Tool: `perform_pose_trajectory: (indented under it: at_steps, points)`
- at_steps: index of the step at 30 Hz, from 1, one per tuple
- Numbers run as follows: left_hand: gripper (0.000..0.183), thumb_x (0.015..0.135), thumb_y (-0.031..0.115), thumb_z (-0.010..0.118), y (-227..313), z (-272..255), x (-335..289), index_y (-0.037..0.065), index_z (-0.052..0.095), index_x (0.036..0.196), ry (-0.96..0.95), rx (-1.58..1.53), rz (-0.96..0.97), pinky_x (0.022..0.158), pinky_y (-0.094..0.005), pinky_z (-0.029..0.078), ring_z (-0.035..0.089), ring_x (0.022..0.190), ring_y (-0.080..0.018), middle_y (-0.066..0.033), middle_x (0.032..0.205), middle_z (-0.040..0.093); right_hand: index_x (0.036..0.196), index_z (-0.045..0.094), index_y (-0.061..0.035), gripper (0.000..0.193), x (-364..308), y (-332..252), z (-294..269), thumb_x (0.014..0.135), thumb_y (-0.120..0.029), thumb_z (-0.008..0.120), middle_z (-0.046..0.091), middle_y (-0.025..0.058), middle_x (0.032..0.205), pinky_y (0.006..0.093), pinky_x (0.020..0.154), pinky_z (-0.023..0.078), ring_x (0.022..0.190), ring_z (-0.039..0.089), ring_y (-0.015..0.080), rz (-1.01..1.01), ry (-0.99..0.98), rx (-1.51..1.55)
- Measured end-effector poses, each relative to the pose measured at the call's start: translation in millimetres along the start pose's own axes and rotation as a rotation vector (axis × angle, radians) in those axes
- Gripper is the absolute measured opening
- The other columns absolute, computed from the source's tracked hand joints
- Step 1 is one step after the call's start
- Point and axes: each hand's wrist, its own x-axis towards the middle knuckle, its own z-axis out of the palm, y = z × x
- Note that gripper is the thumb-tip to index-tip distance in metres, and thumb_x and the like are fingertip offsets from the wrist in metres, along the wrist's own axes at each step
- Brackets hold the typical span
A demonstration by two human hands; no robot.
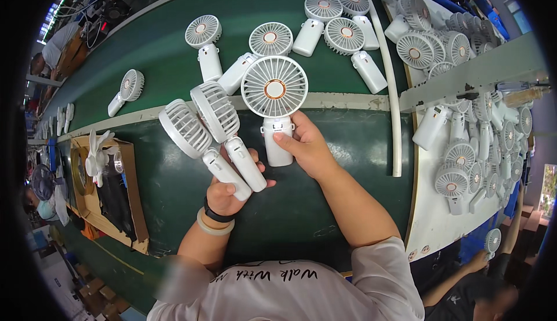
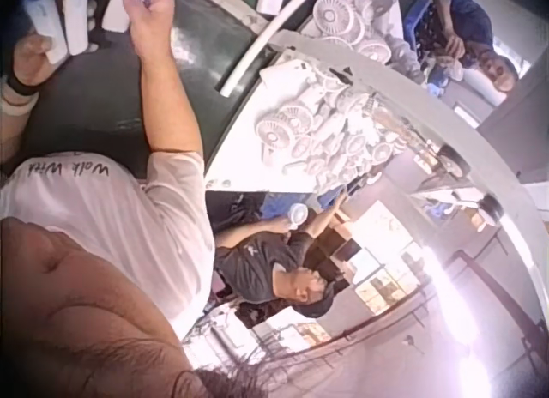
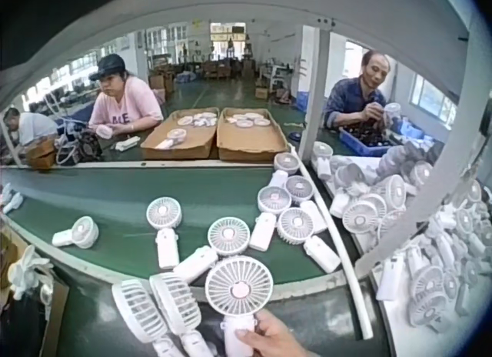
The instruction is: The person assembles white portable fans on a green workbench. They pick up fan heads and bases, connect them, and test the units by pressing buttons to activate the blades. The person handles the fans one at a time, occasionally wiping them with a cloth, and places the finished units on the table.
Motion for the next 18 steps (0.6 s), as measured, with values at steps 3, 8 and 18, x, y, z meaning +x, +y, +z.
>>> perform_pose_trajectory:
  at_steps: [3, 8, 18]
  points:
    - [0.080, 0.065, 0.009, 0.070, -0.9, 3.4, -1.1, 0.012, 0.027, 0.132, 0.039, 0.029, 0.028, 0.089, -0.0538, 0.047, 0.051, 0.109, -0.0271, -0.0114, 0.114, 0.046, 0.124, 0.043, 0.0002, 0.042, -0.3, -2.1, -0.1, 0.085, -0.005, 0.057, 0.058, 0.0104, 0.108, 0.0311, 0.083, 0.048, 0.095, 0.058, 0.0158, -0.002, -0.009, -0.066]
    - [0.080, 0.064, 0.007, 0.070, -4.5, 2.6, 1.8, 0.012, 0.028, 0.131, 0.053, 0.082, 0.090, 0.089, -0.0526, 0.047, 0.051, 0.109, -0.0266, -0.0122, 0.115, 0.046, 0.120, 0.045, 0.0015, 0.039, -1.5, -2.8, 3.8, 0.083, 0.000, 0.057, 0.058, 0.0058, 0.105, 0.0259, 0.078, 0.048, 0.092, 0.057, 0.0091, 0.011, -0.006, -0.064]
    - [0.080, 0.064, 0.011, 0.070, -5.7, -3.0, 0.9, 0.015, 0.029, 0.132, 0.008, 0.051, 0.047, 0.083, -0.0505, 0.051, 0.050, 0.108, -0.0289, -0.0136, 0.113, 0.044, 0.119, 0.046, 0.0005, 0.039, -0.3, 3.7, -0.6, 0.082, -0.002, 0.059, 0.058, 0.0047, 0.103, 0.0249, 0.076, 0.049, 0.088, 0.057, 0.0078, -0.030, -0.018, -0.105]
